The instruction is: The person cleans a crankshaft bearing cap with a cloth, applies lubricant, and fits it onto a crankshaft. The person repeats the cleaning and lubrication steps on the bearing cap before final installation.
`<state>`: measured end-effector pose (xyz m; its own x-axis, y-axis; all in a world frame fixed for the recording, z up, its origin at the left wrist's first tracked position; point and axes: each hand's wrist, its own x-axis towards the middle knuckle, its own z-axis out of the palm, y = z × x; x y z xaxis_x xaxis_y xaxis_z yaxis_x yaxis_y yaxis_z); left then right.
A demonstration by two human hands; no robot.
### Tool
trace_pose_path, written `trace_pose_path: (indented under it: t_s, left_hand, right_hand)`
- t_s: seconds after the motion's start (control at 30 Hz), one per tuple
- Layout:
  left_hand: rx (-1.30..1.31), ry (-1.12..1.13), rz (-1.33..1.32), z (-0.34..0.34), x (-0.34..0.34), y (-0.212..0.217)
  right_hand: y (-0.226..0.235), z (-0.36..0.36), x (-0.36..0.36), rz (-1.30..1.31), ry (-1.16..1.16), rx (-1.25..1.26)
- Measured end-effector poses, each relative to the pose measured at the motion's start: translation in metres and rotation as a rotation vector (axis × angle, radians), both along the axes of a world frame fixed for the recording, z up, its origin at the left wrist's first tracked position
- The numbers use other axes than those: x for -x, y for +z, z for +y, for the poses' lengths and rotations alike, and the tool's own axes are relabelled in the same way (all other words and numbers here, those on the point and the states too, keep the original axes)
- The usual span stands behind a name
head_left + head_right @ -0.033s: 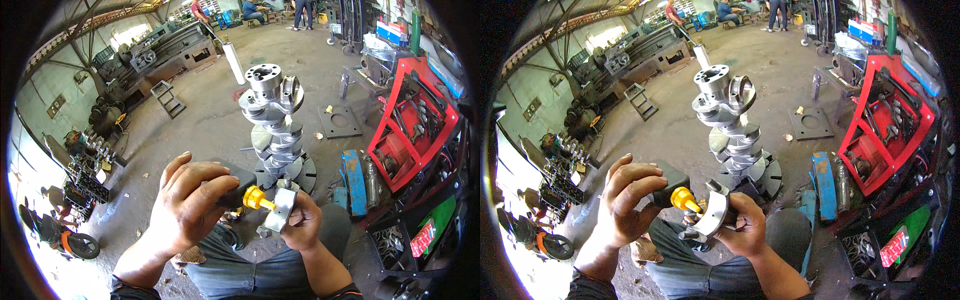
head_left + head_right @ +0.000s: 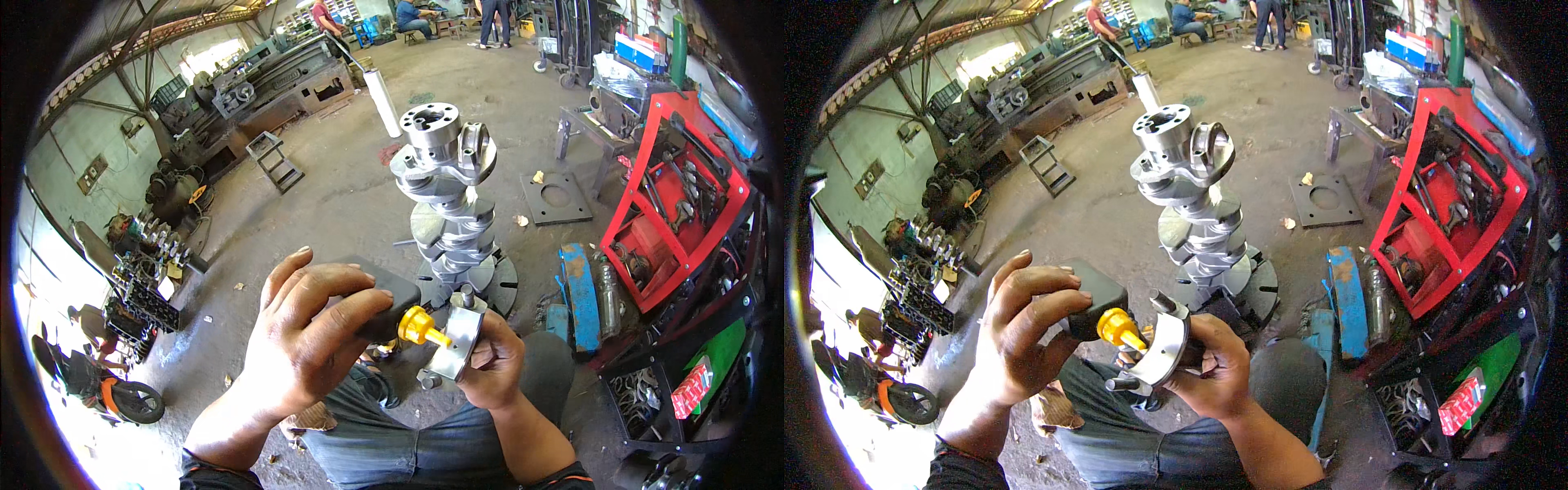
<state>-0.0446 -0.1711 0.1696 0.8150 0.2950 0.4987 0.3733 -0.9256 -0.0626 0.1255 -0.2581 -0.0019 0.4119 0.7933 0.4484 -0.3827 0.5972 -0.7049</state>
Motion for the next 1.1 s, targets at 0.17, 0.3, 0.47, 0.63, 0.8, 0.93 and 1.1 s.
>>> trace_pose_path:
  t_s: [0.17, 0.3, 0.47, 0.63, 0.8, 0.93, 1.1]
  left_hand:
    - [-0.103, 0.002, 0.021, -0.001, -0.001, 0.003]
    - [-0.189, 0.001, 0.021, 0.004, -0.004, 0.004]
    - [-0.217, -0.008, 0.053, 0.003, -0.011, 0.005]
    - [-0.242, -0.011, 0.058, 0.004, -0.016, 0.005]
    - [-0.25, -0.015, 0.068, 0.004, -0.018, 0.005]
    - [-0.26, -0.024, 0.069, 0.003, -0.019, 0.006]
    - [-0.258, -0.018, 0.077, 0.001, -0.021, 0.007]
  right_hand:
    - [0.005, 0.006, -0.001, -0.052, -0.039, -0.05]
    - [0.001, 0.011, -0.002, 0.006, 0.012, -0.059]
    - [-0.008, 0.013, -0.006, -0.13, -0.002, -0.048]
    - [-0.013, 0.012, -0.009, -0.205, -0.042, -0.016]
    - [-0.01, 0.013, -0.006, -0.068, 0.002, -0.045]
    - [-0.007, 0.012, -0.006, -0.043, 0.013, -0.036]
    - [-0.009, 0.013, -0.008, -0.089, 0.004, -0.021]
